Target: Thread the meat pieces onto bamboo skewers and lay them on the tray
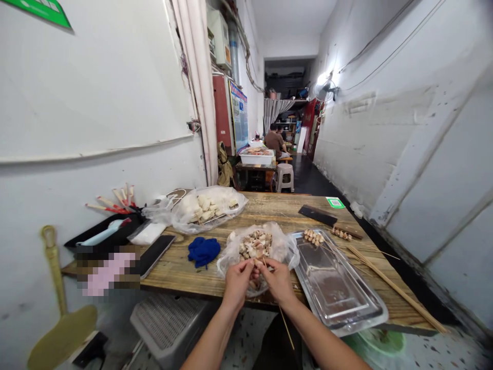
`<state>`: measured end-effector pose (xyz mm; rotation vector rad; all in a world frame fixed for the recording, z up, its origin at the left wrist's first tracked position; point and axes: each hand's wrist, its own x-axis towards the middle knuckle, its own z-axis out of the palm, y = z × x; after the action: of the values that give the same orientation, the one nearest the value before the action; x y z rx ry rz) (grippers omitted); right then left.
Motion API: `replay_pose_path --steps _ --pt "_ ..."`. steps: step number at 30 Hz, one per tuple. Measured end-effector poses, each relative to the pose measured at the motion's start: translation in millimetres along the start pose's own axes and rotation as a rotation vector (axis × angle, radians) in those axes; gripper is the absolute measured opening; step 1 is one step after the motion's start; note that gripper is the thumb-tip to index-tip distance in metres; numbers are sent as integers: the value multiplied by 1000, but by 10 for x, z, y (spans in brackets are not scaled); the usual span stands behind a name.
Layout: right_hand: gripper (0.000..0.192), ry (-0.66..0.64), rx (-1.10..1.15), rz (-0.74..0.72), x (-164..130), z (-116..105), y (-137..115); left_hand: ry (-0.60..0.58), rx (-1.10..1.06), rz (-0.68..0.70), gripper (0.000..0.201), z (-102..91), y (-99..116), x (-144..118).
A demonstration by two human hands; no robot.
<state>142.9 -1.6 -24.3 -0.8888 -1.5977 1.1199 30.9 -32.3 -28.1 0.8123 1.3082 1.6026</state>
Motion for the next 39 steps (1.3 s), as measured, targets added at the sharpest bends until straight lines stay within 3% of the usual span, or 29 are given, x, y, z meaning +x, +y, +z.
replay_pose_path --steps 5,12,24,27,30,32,35,37,39 --pt "20 -27 99 31 41 21 26 66 159 69 27 -28 43 -4" --pt "27 12 341 175 84 -1 66 77 107 64 30 48 104 -39" --pt "27 20 164 38 61 -75 81 42 245 102 22 124 173 -64" --pt "31 -37 283 137 42 -88 21 84 298 113 19 108 172 -16" --pt "33 -210 521 330 26 -105 -6 131 409 141 20 33 184 52" --pt "33 -300 655 411 26 -116 11 122 511 249 23 -23 223 58" --pt "37 -325 756 467 39 -123 64 61 642 547 34 -50 301 -15" --pt "39 -303 784 481 45 -124 87 -41 712 702 35 -25 329 -82" --pt "39 -288 787 476 44 -127 89 -155 753 758 29 11 320 -127"
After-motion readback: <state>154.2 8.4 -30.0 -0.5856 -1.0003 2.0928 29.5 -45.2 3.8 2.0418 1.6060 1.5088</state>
